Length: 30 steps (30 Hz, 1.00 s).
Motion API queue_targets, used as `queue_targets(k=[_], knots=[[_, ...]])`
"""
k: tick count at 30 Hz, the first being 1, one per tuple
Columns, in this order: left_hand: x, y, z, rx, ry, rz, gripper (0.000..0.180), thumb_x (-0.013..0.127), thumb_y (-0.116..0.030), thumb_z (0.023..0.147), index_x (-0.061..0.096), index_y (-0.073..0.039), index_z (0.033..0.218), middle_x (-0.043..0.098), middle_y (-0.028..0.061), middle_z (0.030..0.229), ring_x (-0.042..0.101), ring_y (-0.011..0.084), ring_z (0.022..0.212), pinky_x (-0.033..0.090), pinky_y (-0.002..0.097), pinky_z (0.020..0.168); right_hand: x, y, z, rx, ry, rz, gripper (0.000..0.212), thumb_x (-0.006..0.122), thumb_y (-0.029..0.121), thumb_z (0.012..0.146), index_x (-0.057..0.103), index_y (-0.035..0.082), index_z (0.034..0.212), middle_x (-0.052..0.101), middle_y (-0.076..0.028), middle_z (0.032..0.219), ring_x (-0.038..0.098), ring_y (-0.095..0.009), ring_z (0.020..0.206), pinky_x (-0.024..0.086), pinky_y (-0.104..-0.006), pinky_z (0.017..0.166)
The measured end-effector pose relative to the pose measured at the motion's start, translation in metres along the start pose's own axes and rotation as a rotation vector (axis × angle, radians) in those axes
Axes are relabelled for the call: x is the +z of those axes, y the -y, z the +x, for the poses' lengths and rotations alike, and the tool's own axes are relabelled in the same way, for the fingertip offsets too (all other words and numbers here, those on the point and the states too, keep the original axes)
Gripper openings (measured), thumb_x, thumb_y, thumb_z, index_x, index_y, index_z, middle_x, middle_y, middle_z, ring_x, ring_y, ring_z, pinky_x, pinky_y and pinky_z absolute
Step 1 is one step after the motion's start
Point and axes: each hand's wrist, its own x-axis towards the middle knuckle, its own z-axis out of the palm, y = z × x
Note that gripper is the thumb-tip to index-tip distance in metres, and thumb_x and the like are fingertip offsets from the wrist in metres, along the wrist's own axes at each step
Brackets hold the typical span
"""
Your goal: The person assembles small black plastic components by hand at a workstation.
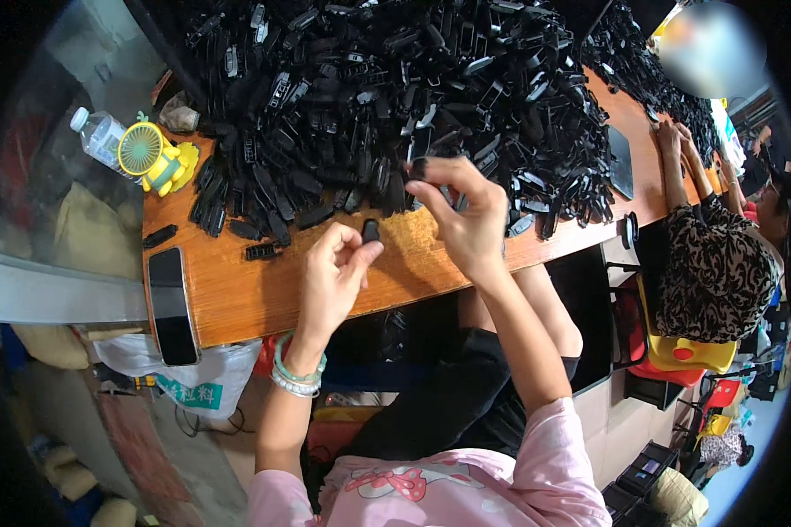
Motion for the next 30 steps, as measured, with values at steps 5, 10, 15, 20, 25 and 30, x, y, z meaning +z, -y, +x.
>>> queue_targets(k=[5,10,15,20,25,30], knots=[[0.007,-0.006,-0.027,0.025,0.068,-0.263,0.033,0.065,-0.004,0.084,0.053,0.007,0.113,0.06,0.0073,0.085,0.058,0.0086,0.061,0.048,0.0203,0.053,-0.005,0.024,-0.041,0.434,0.056,0.803,0.058,0.063,-0.003,0.082,0.035,0.002,0.132,0.054,-0.012,0.102,0.06,-0.015,0.082,0.051,-0.0258,0.068],[0.009,-0.011,-0.034,0.131,0.056,-0.191,0.024,0.064,-0.003,0.084,0.059,0.009,0.104,0.061,0.0097,0.092,0.062,0.012,0.067,0.052,0.0219,0.058,-0.021,0.034,-0.068,0.392,0.318,0.47,0.038,0.053,0.004,0.09,0.049,-0.002,0.128,0.057,-0.013,0.104,0.057,-0.02,0.097,0.047,-0.0294,0.083],[0.004,-0.022,-0.036,0.279,0.009,0.004,0.025,0.067,-0.004,0.082,0.06,0.009,0.102,0.061,0.0117,0.086,0.06,0.0152,0.064,0.048,0.0248,0.055,-0.024,0.033,-0.075,0.178,0.423,0.194,0.042,0.054,-0.001,0.085,0.048,0.001,0.127,0.055,-0.016,0.091,0.055,-0.031,0.082,0.045,-0.0338,0.073],[0.002,-0.024,-0.035,0.478,-0.02,0.179,0.025,0.069,-0.005,0.079,0.061,0.008,0.098,0.058,0.0134,0.077,0.057,0.0215,0.06,0.044,0.0287,0.052,-0.029,0.036,-0.073,0.162,0.47,0.139,0.044,0.055,-0.002,0.084,0.048,0.001,0.127,0.054,-0.017,0.089,0.054,-0.033,0.08,0.045,-0.0353,0.071],[0.001,-0.034,-0.035,0.438,0.037,0.217,0.022,0.068,-0.004,0.079,0.06,0.009,0.094,0.057,0.0138,0.075,0.057,0.0253,0.061,0.044,0.031,0.052,-0.026,0.035,-0.08,0.029,0.456,-0.033,0.046,0.057,-0.005,0.08,0.047,-0.003,0.125,0.054,-0.018,0.089,0.054,-0.034,0.078,0.045,-0.038,0.07],[0.014,-0.034,-0.037,0.249,0.047,0.117,0.024,0.067,-0.005,0.082,0.061,0.009,0.101,0.058,0.0129,0.081,0.059,0.0182,0.064,0.046,0.0257,0.054,-0.014,0.037,-0.086,0.008,0.329,-0.04,0.049,0.059,-0.007,0.077,0.048,-0.004,0.124,0.055,-0.018,0.097,0.056,-0.036,0.084,0.047,-0.0389,0.074]])
